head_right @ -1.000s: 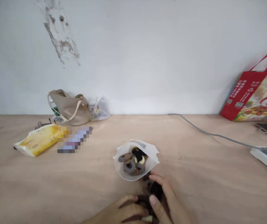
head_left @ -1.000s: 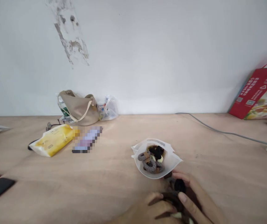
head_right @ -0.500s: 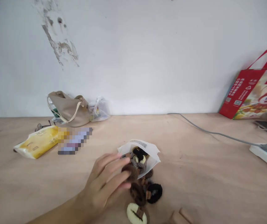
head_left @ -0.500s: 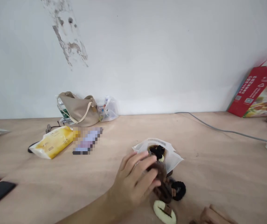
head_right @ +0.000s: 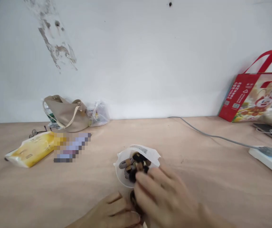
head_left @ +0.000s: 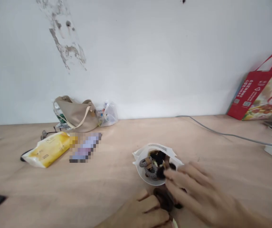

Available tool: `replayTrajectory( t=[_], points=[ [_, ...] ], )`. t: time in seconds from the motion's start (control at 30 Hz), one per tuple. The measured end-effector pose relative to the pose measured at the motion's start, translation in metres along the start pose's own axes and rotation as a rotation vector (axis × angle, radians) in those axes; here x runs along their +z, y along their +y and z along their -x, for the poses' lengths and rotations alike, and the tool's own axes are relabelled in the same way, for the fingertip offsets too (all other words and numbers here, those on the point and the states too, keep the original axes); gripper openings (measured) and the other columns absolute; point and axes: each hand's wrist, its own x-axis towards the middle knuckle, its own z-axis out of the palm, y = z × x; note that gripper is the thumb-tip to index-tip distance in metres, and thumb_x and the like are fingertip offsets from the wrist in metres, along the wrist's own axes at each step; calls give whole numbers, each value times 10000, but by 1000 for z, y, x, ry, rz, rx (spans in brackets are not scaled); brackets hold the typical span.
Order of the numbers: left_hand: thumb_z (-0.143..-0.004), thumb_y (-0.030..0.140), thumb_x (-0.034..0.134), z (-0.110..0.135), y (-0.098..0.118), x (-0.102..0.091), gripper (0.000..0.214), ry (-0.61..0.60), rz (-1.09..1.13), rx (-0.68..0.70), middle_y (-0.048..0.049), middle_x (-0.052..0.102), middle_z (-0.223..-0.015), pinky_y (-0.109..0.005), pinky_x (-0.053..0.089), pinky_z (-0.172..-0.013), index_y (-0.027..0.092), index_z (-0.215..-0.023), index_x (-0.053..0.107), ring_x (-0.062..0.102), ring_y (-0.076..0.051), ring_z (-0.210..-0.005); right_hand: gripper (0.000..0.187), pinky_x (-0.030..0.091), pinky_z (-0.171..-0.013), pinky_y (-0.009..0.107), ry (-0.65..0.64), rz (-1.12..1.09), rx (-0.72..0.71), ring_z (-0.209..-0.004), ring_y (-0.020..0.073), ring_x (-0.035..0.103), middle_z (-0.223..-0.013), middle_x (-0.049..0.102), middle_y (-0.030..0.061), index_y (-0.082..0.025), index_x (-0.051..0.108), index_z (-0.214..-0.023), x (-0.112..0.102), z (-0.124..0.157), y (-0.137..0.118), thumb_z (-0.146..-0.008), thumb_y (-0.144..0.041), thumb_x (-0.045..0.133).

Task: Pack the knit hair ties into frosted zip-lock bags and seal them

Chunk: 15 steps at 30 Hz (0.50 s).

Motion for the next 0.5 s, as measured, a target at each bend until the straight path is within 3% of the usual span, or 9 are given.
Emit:
replayTrajectory(
  t=[0.1,0.2,0.33,0.43,0.5],
  points=[
    [-939,187,522,1,1,2,70,-70,98,42,57,686,-752,-219,422,-670,170,-896,574,588,-74,-689,393,442,-687,317,-7,22,31,-675,160,607,-874,723,50,-153,645,-881,1,-7,4,-976,-115,265],
    [-900,173,583,2,1,-1,45,-87,134,21,41,669,-722,-222,414,-654,166,-856,575,569,-81,-654,428,430,-656,291,-39,10,30,-611,136,603,-763,722,-3,-185,638,-860,-1,10,-4,-987,-124,234],
    [-914,174,542,-10,-1,-12,109,108,113,32,50,639,-646,-238,379,-569,190,-819,593,515,-77,-556,464,422,-683,280,-51,18,116,-659,137,613,-758,712,-14,-211,633,-877,7,39,-12,-1011,-204,189],
    [-868,118,544,-27,-10,-19,98,250,-60,13,1,695,-776,-279,380,-589,178,-898,615,553,-121,-633,467,435,-704,278,-116,-14,113,-688,141,608,-790,703,6,-198,642,-936,17,49,-13,-1010,-201,181],
    [-839,77,540,-35,-18,-21,134,258,-151,-86,-37,710,-878,-302,406,-644,164,-903,617,579,-161,-728,463,447,-696,279,-118,-39,85,-649,135,593,-769,691,9,-195,642,-933,18,50,-13,-1008,-192,185]
  ],
)
